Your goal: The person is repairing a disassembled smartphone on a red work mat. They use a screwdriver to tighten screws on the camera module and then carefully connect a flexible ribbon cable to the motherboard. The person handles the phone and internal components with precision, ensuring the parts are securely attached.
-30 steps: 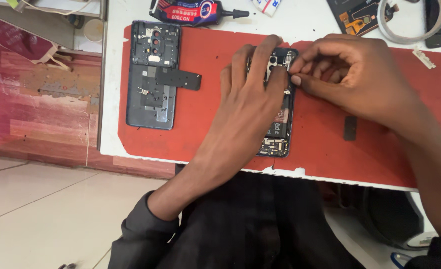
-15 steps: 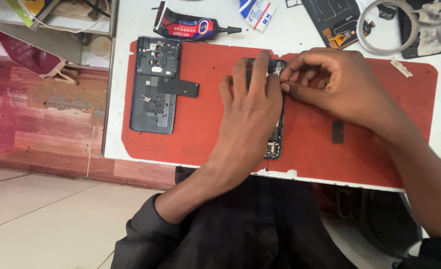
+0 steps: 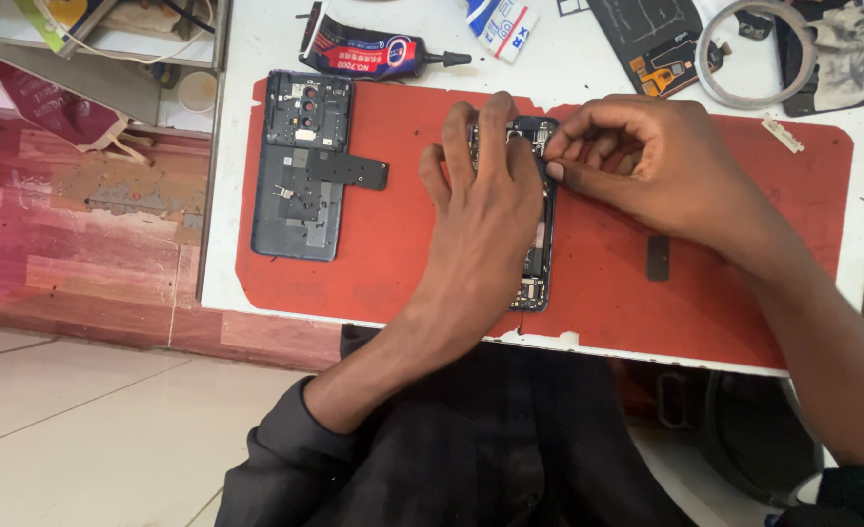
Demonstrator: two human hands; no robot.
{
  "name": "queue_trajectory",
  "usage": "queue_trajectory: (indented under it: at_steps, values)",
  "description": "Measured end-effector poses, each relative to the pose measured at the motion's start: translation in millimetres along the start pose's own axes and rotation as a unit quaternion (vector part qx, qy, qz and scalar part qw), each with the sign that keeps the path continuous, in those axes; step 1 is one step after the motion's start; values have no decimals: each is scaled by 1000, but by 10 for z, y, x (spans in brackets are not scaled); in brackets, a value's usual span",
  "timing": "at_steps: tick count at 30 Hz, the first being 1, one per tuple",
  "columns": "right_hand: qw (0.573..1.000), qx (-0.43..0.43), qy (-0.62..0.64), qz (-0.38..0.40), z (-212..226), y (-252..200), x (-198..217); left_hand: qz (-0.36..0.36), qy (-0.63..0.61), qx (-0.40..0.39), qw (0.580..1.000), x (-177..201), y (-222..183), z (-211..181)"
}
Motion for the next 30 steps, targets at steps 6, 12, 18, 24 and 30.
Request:
queue_trajectory:
  at_steps: [6, 12, 18, 24, 30]
  values:
    - [1000, -10, -6, 0, -18, -7, 2, -26, 0, 17, 1000, -9, -8, 3]
    - [1000, 2, 1, 0, -3, -1, -6, -8, 18, 33, 999, -54, -16, 9]
    - [1000, 7, 4, -2, 19, -1, -1, -25, -18, 27, 999, -32, -28, 4]
    - [1000, 13, -2, 2, 77, -3, 26, -38, -120, 9, 992, 125, -122, 56]
    - [1000, 4, -3, 14, 108, -16, 38, -7, -166, 25, 986, 172, -140, 162]
Point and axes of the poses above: each hand's wrist, its own y-axis towards the middle knuckle, its own x-axis out of the back of the hand, z = x × y, the point moved 6 cm from there along y, towards the middle knuckle, and after that the axes turned 8 degrees about x, right-handed, at the moved point
